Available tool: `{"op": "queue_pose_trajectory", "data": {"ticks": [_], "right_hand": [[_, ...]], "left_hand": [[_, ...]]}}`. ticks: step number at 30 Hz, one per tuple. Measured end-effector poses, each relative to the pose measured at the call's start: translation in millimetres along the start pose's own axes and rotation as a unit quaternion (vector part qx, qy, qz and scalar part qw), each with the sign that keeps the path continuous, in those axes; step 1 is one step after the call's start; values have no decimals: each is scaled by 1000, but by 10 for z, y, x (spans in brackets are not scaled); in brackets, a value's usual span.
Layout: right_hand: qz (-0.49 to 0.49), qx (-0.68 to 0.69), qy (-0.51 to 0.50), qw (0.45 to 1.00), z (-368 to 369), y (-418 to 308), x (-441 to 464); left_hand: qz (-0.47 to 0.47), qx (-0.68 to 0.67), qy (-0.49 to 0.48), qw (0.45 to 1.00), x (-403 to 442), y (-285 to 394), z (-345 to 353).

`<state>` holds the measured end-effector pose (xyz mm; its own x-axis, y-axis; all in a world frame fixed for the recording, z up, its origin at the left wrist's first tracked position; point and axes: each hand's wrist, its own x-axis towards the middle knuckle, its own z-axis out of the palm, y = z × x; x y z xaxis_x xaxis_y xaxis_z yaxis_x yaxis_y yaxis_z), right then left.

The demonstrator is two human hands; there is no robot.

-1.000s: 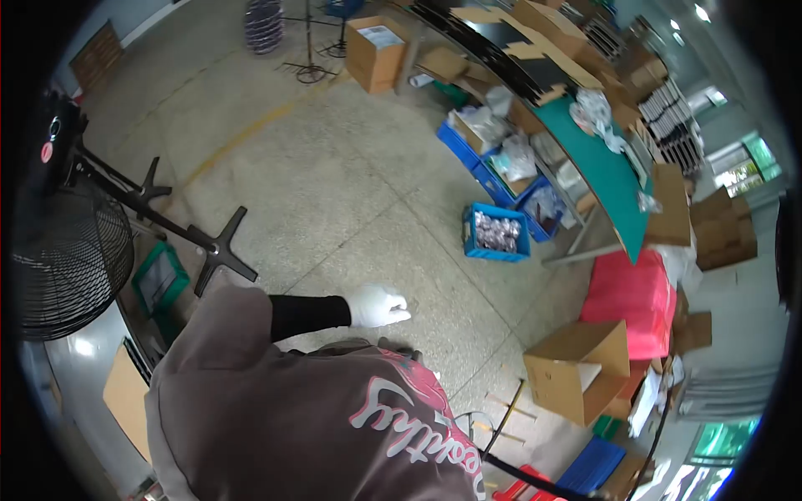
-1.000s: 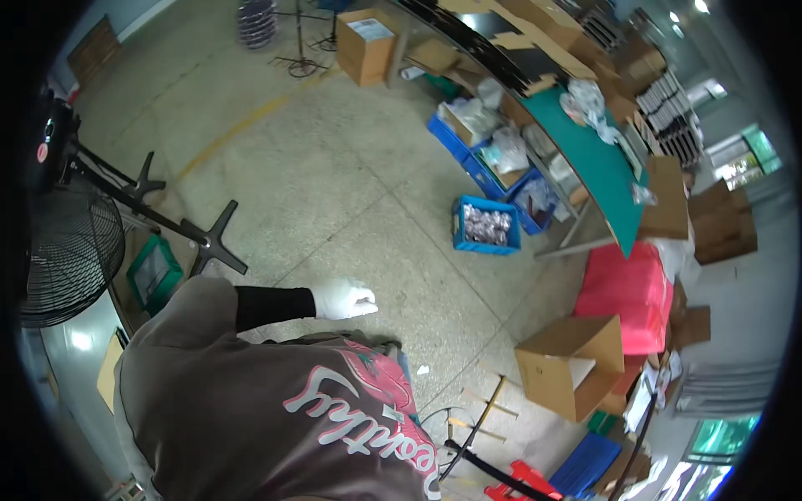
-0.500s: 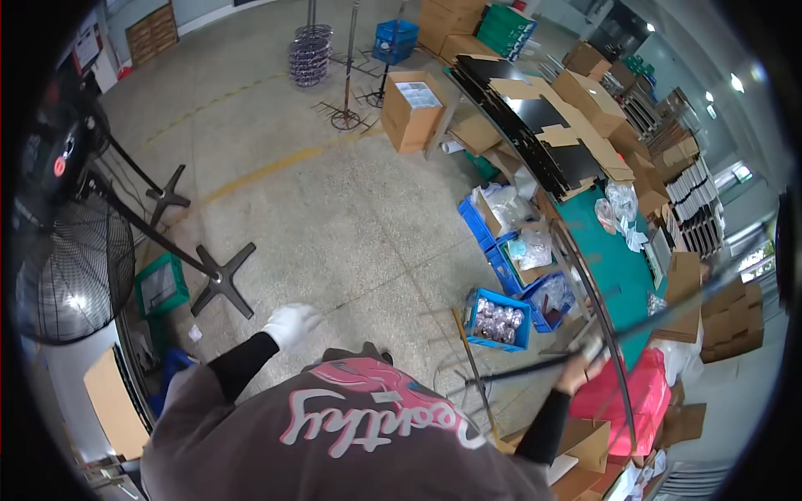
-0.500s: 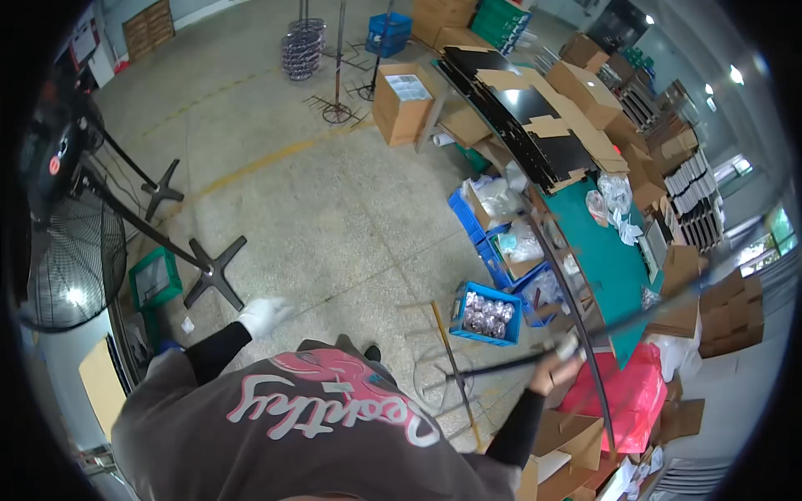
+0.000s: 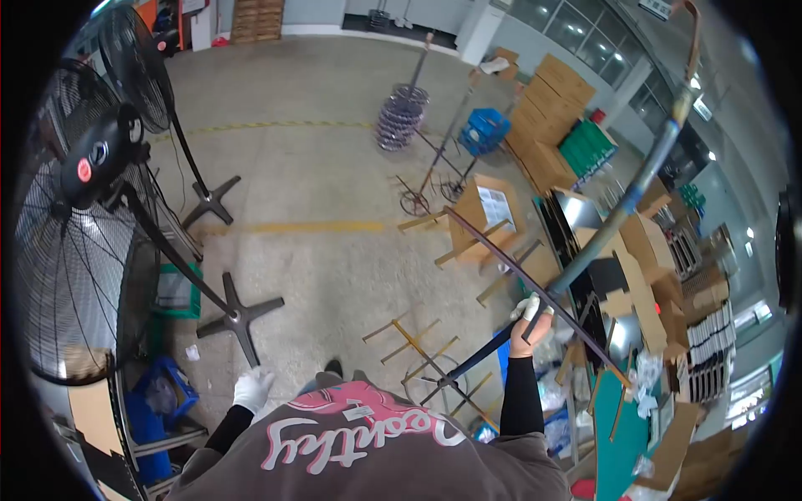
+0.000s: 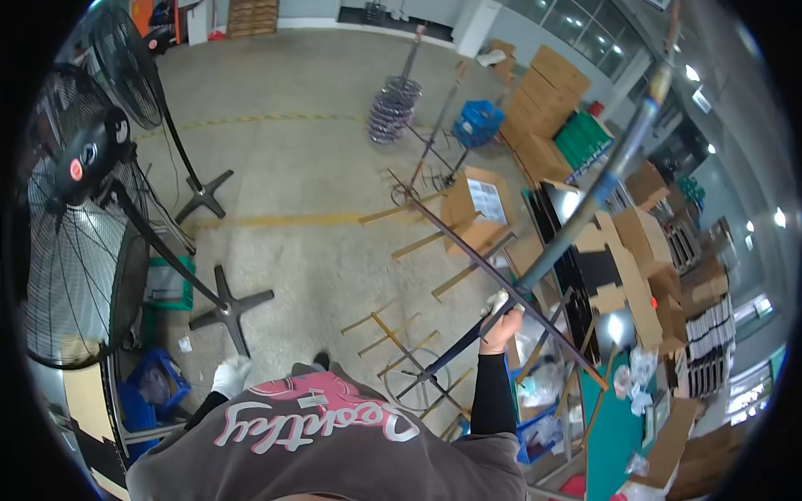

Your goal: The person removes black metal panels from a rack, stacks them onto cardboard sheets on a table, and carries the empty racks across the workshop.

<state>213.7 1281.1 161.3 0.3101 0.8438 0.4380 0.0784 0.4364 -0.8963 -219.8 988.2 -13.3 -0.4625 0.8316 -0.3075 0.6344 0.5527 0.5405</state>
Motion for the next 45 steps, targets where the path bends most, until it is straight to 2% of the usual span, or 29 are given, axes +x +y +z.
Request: {"op": "queue_pose_trajectory", "data": {"ticks": [2,5,6,10,13,14,17,18,19,20,21,23,25,28,30,31,32,33,35,36,38,39,40,41,42,43,45], "right_hand": [[-6,49,-7,999,557,133,370],[-82,-13,-154,985,1097,535,794],[-78,-9,-157,984,1261,561,873],[-12,135,-210,968,2305,763,1206],[-199,-21,-216,956,2833,1335,1579],[-199,-14,-225,954,3061,1443,1697],[-83,38,-317,944,3827,1718,1977],[-87,47,-326,940,4084,1726,2131],[-146,32,-356,923,4347,1661,2271],[-201,18,-379,903,4592,1608,2364],[-254,3,-398,882,4841,1630,2446],[-285,-11,-422,861,5325,1798,2641],[-344,-59,-471,810,5787,1923,2797],[-315,16,-516,796,6587,1893,2983],[-298,49,-532,791,7148,1933,3094],[-304,70,-560,768,7436,1971,3148],[-308,89,-585,745,7674,2053,3189],[-304,89,-580,750,7930,2390,3158],[-543,29,-468,697,8427,3262,3109],[-538,12,-451,712,8505,3306,3159],[-257,-54,-616,743,8385,3204,3223],[-244,-62,-599,760,8391,3239,3322],[-196,-95,-635,741,8410,3333,3486],[-147,-125,-670,717,8402,3451,3644],[-129,-105,-625,763,8366,3725,3774],[-109,-87,-579,803,8266,4018,3911],[-1,-268,-572,775,7943,4140,4233]], "left_hand": [[38,-51,115,991,576,230,-419],[104,-324,148,929,1210,1186,-1496],[120,-395,144,899,1340,1563,-1855],[308,-444,119,833,1778,2589,-2749],[367,-481,28,796,2337,3232,-3126],[382,-483,2,788,2559,3460,-3236],[406,-498,-12,767,3385,4012,-3391],[408,-478,-8,778,3598,4187,-3457],[409,-456,-5,790,3804,4337,-3544],[406,-450,3,795,4008,4448,-3623],[408,-487,-17,772,4226,4540,-3686],[410,-563,-51,716,4614,4650,-3789],[398,-566,-28,721,4902,4627,-3936],[384,-568,16,727,5313,4498,-4190],[394,-619,108,671,5634,4403,-4284],[395,-617,107,672,5807,4339,-4332],[418,-629,132,643,6006,4259,-4379],[439,-638,154,613,6196,4162,-4424],[455,-627,180,606,6684,3968,-4542],[458,-622,195,604,6942,3883,-4635],[449,-616,225,607,7397,3792,-4733],[437,-610,244,614,7669,3746,-4847],[440,-609,219,622,8003,3697,-4977],[415,-613,245,626,8312,3653,-5101],[385,-617,272,630,8578,3621,-5180],[380,-620,252,638,8813,3599,-5211],[359,-596,307,649,9137,3551,-5228]]}}
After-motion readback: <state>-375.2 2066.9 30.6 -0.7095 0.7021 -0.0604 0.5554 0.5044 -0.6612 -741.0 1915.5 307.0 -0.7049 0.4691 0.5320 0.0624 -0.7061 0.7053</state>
